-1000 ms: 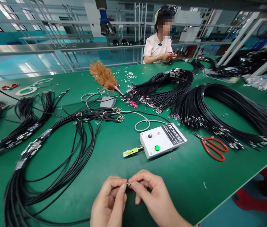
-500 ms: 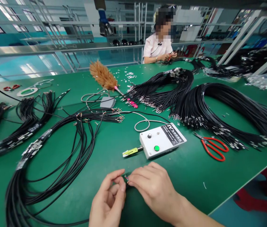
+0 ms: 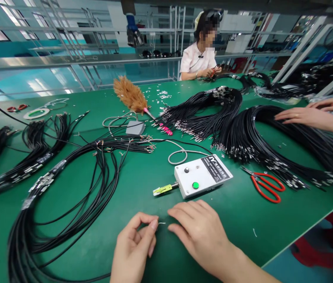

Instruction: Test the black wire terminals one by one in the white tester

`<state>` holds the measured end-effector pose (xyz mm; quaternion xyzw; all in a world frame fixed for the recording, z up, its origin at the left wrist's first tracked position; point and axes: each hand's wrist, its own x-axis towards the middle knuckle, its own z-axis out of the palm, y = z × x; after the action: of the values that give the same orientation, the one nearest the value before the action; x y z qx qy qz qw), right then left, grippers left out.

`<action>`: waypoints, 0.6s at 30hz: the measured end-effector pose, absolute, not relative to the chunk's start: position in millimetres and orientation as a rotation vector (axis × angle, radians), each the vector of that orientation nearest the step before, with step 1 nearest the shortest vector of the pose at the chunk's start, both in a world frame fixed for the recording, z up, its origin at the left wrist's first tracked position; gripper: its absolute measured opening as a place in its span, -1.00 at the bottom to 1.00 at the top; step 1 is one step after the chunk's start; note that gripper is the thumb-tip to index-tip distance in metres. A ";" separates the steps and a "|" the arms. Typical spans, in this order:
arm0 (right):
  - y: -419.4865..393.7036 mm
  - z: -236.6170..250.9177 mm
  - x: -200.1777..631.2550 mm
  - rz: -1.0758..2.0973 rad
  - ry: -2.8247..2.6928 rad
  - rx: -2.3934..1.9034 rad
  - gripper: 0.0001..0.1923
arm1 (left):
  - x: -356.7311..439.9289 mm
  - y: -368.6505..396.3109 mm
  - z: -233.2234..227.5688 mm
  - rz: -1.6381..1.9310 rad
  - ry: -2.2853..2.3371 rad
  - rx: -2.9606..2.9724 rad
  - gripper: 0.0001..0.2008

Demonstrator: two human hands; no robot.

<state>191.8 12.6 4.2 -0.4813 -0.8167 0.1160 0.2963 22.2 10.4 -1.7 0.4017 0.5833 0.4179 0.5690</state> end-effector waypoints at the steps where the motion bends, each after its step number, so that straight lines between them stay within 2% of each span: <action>1: 13.2 5.7 189.4 0.257 -2.219 -1.262 -0.90 | 21.9 10.2 -2.7 0.957 1.367 0.948 -0.52; 2: 13.9 6.7 186.4 0.211 -2.270 -1.241 -0.92 | 21.3 9.8 -4.2 0.932 1.369 0.959 -0.54; 6: 20.7 6.4 180.3 0.073 -2.432 -1.134 -0.71 | 15.0 9.3 -10.7 0.898 1.362 1.110 -0.71; 9: 32.5 6.3 187.4 0.017 -2.447 -1.085 -0.72 | 9.4 14.3 -11.3 0.965 1.354 1.296 -0.80; 14: 63.3 7.5 197.5 -0.220 -2.484 -1.189 -0.88 | 2.3 33.2 -2.6 0.970 1.385 1.119 -0.69; 18: 79.3 6.7 193.1 -0.296 -2.584 -1.198 -0.80 | 1.5 47.6 2.8 0.974 1.374 1.059 -0.62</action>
<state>193.1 79.3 6.7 -0.4145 -0.8936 -0.1023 0.1386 1.5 47.6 2.8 0.4465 0.5790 0.4104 0.5449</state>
